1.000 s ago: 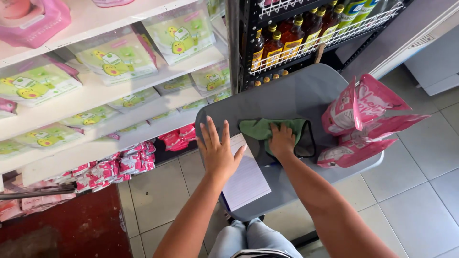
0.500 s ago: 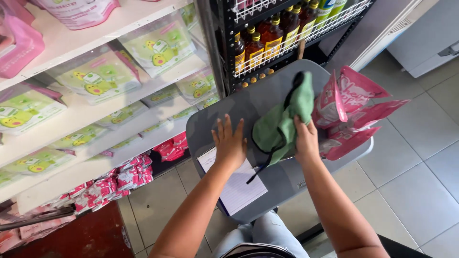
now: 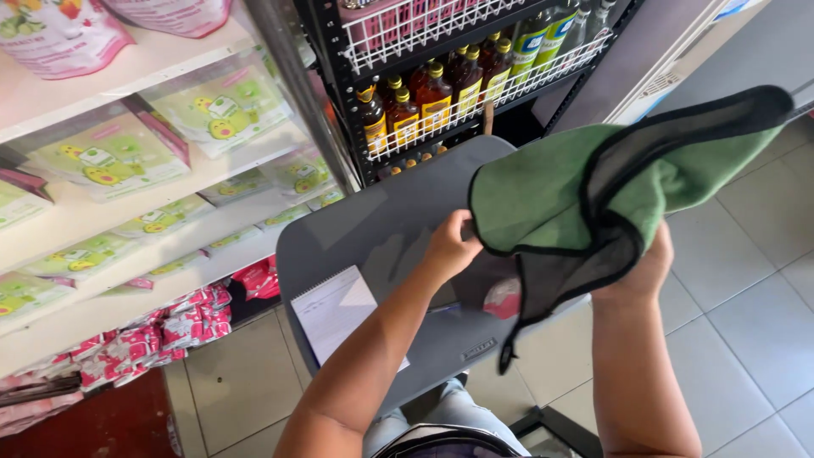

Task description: The person wipes pink product packages with a green cloth and places them on a shelf. The person handles multiple packages, wiping them individually before arranging them on the shelf.

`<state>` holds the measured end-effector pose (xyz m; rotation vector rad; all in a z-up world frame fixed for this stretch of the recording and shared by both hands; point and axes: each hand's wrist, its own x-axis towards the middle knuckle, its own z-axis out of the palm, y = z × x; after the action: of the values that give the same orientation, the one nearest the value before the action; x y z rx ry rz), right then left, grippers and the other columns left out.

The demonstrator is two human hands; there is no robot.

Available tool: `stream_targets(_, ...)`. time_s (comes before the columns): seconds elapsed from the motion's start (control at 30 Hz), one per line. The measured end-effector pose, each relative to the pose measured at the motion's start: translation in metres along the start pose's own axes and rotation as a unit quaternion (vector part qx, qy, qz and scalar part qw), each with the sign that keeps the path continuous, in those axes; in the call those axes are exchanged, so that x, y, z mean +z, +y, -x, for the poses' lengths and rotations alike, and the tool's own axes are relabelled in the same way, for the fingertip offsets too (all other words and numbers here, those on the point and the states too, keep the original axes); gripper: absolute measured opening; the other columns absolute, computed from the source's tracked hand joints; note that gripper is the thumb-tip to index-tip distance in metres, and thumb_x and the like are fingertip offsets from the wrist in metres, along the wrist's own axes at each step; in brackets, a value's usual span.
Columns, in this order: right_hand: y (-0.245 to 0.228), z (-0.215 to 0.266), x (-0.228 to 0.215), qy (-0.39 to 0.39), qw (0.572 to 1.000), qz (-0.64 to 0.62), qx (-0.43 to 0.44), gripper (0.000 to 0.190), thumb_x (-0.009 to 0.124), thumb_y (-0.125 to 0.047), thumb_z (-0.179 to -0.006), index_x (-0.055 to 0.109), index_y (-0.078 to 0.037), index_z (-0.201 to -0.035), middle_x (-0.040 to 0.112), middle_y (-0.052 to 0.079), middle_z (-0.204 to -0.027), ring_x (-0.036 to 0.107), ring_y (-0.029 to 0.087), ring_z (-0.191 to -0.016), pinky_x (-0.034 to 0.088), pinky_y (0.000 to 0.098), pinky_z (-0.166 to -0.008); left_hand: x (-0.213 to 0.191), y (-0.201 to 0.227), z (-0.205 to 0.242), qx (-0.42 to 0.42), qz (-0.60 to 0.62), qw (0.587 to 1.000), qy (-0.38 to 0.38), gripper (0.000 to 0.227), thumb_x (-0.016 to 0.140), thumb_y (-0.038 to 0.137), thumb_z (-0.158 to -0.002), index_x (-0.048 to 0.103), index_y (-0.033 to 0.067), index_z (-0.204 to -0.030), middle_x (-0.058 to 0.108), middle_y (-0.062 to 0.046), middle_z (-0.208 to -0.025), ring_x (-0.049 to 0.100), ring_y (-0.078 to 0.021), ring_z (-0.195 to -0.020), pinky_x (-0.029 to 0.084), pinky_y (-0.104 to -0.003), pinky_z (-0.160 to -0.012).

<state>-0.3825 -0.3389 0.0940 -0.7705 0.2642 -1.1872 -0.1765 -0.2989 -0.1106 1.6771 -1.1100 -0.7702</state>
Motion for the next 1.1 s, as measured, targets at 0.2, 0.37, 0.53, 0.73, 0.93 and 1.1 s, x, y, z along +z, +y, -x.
stream_targets(0.2, -0.043, -0.043, -0.021, -0.052, 0.998, -0.020, -0.022, 0.050, 0.045, -0.023, -0.114, 0.046, -0.001, -0.158, 0.053, 0.015, -0.154, 0.052, 0.029, -0.144, 0.039, 0.0444, -0.129, 0.067, 0.009, -0.030, -0.023, -0.056, 0.996, 0.069, 0.096, 0.086, 0.051, -0.075, 0.045, -0.0056, -0.141, 0.056, -0.031, -0.137, 0.055, -0.0413, -0.129, 0.045, -0.045, -0.105)
stream_targets(0.37, -0.042, -0.066, -0.035, -0.060, 0.997, -0.041, 0.012, 0.049, 0.045, -0.023, -0.112, 0.049, 0.001, -0.154, 0.056, 0.016, -0.151, 0.055, 0.031, -0.142, 0.041, 0.0456, -0.128, 0.097, 0.000, -0.031, -0.034, 0.005, 0.997, 0.070, 0.076, 0.074, 0.042, -0.087, 0.047, -0.0003, -0.143, 0.062, -0.027, -0.132, 0.060, -0.0394, -0.123, 0.048, -0.044, -0.101)
stream_targets(0.53, -0.018, -0.084, -0.050, -0.048, 0.993, -0.085, 0.070, 0.047, 0.046, -0.022, -0.109, 0.052, 0.002, -0.149, 0.059, 0.016, -0.150, 0.057, 0.032, -0.140, 0.043, 0.0469, -0.127, 0.086, -0.010, -0.027, -0.158, 0.119, 0.980, 0.027, 0.043, 0.054, 0.031, -0.104, 0.060, 0.0033, -0.136, 0.074, -0.018, -0.122, 0.071, -0.0308, -0.110, 0.053, -0.041, -0.094)
stream_targets(0.73, 0.017, -0.103, -0.026, -0.056, 0.982, -0.107, 0.142, 0.047, 0.048, -0.028, -0.108, 0.054, 0.000, -0.146, 0.062, 0.013, -0.145, 0.059, 0.029, -0.136, 0.045, 0.0450, -0.123, 0.029, -0.056, -0.017, -0.077, 0.290, 0.950, 0.085, 0.035, 0.052, 0.022, -0.113, 0.055, 0.0018, -0.142, 0.068, -0.010, -0.135, 0.064, -0.0232, -0.125, 0.051, -0.033, -0.103)
stream_targets(0.93, 0.099, -0.096, 0.002, -0.019, 0.975, 0.074, 0.207, 0.042, 0.057, -0.030, -0.105, 0.056, -0.005, -0.139, 0.066, 0.010, -0.127, 0.064, 0.029, -0.117, 0.051, 0.0464, -0.105, -0.082, 0.039, 0.030, -0.194, 0.414, 0.881, 0.118, 0.036, 0.043, 0.019, -0.109, 0.056, 0.0068, -0.139, 0.070, -0.013, -0.118, 0.071, -0.0293, -0.101, 0.063, -0.046, -0.073)
stream_targets(1.1, 0.255, -0.038, -0.042, -0.294, 0.758, 0.568, -0.131, 0.040, 0.044, -0.026, -0.116, 0.059, -0.008, -0.149, 0.059, 0.017, -0.135, 0.058, 0.035, -0.125, 0.046, 0.0391, -0.107, -0.113, 0.028, 0.054, -0.048, 0.476, 0.856, 0.195, 0.043, 0.042, 0.006, -0.104, 0.056, 0.0044, -0.146, 0.070, -0.012, -0.126, 0.067, -0.0205, -0.111, 0.055, -0.033, -0.094)
